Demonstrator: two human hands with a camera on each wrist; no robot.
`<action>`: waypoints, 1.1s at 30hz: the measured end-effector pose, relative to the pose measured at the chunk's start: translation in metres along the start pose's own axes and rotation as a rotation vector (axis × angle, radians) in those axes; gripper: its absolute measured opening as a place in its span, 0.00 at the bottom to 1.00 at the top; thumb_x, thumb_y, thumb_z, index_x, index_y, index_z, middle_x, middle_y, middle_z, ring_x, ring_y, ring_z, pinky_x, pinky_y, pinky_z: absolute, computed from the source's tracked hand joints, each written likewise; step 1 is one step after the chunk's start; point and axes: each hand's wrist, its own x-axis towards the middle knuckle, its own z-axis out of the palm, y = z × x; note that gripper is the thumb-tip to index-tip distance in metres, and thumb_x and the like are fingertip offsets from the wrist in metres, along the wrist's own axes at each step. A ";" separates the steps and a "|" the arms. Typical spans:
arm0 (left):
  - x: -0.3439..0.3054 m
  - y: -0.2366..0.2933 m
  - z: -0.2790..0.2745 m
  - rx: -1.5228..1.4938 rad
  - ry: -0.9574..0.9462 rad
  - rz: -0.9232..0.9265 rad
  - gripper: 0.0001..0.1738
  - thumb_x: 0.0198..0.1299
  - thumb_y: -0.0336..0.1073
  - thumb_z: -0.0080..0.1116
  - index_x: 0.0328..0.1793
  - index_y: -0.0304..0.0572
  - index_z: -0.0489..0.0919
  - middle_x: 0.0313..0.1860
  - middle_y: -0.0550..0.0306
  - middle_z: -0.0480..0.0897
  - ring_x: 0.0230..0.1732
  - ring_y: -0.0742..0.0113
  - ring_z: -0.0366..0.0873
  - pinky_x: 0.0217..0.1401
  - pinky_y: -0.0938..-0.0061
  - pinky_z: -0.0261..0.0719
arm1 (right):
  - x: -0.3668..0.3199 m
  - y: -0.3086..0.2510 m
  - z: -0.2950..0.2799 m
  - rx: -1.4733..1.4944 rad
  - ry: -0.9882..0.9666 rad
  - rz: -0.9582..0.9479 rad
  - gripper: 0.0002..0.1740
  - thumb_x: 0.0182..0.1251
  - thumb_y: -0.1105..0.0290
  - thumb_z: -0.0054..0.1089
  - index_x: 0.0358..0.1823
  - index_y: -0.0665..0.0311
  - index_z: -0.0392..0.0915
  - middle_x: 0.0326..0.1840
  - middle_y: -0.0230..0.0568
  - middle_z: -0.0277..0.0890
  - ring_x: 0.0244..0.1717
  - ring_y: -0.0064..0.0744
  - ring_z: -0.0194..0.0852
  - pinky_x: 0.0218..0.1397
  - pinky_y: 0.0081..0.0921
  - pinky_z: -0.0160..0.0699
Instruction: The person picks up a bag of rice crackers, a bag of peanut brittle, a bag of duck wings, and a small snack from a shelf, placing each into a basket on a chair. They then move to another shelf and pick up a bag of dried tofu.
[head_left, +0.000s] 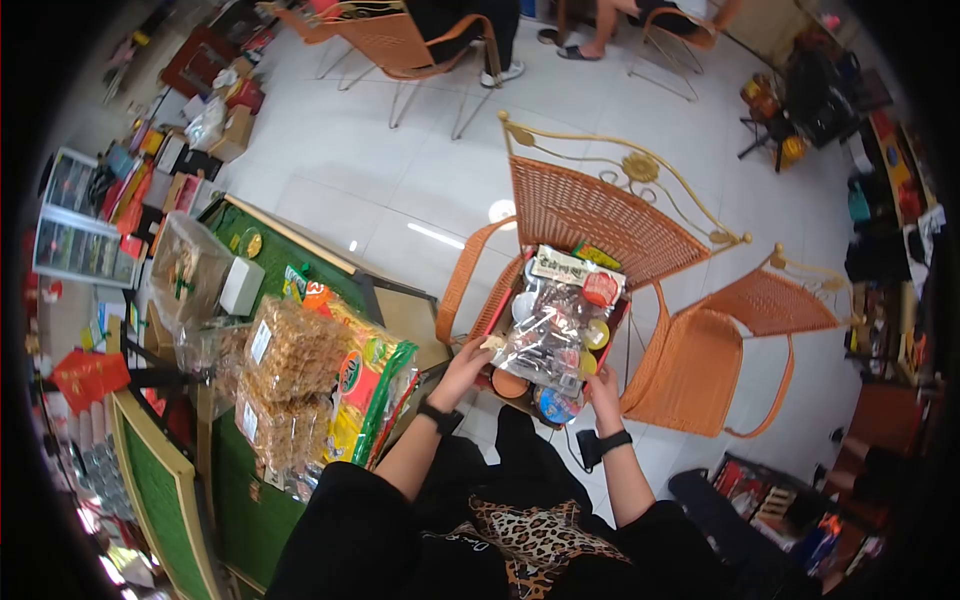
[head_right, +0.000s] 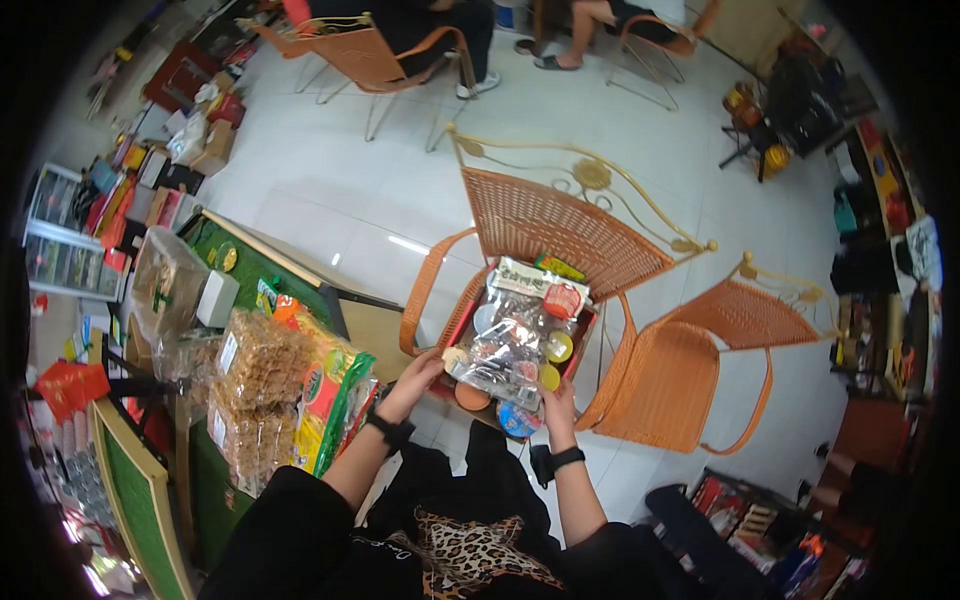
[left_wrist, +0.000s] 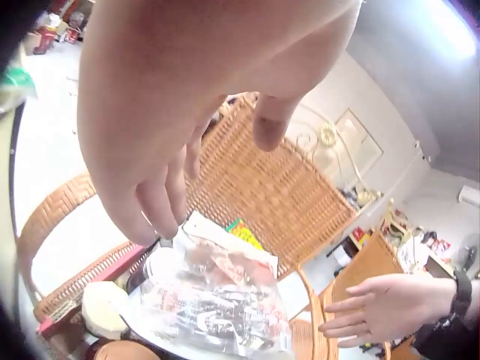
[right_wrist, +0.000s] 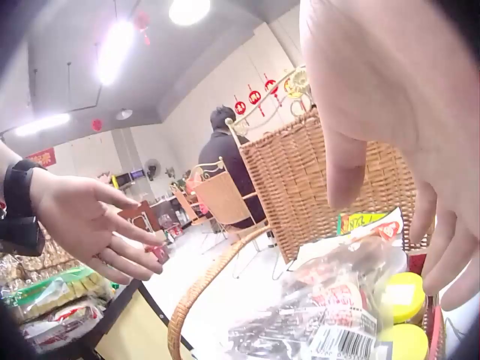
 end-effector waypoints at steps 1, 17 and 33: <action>-0.026 0.013 -0.004 -0.109 0.048 0.010 0.29 0.62 0.40 0.49 0.67 0.35 0.59 0.55 0.50 0.74 0.56 0.66 0.71 0.56 0.71 0.69 | -0.019 -0.028 0.000 0.024 0.018 0.068 0.27 0.58 0.68 0.55 0.58 0.70 0.61 0.50 0.45 0.70 0.49 0.31 0.69 0.51 0.24 0.67; -0.241 -0.020 -0.066 -0.389 0.706 0.406 0.22 0.60 0.34 0.51 0.61 0.36 0.67 0.49 0.53 0.78 0.50 0.69 0.72 0.55 0.76 0.67 | -0.130 -0.065 0.141 -0.337 -0.821 -0.116 0.13 0.62 0.67 0.49 0.46 0.64 0.72 0.39 0.36 0.77 0.37 0.21 0.72 0.39 0.16 0.67; -0.505 -0.192 -0.113 -0.497 1.140 0.521 0.19 0.60 0.31 0.51 0.59 0.36 0.69 0.48 0.52 0.78 0.50 0.68 0.73 0.56 0.75 0.68 | -0.304 0.032 0.222 -0.526 -1.025 -0.243 0.12 0.62 0.66 0.50 0.44 0.62 0.73 0.38 0.36 0.78 0.35 0.21 0.73 0.38 0.18 0.67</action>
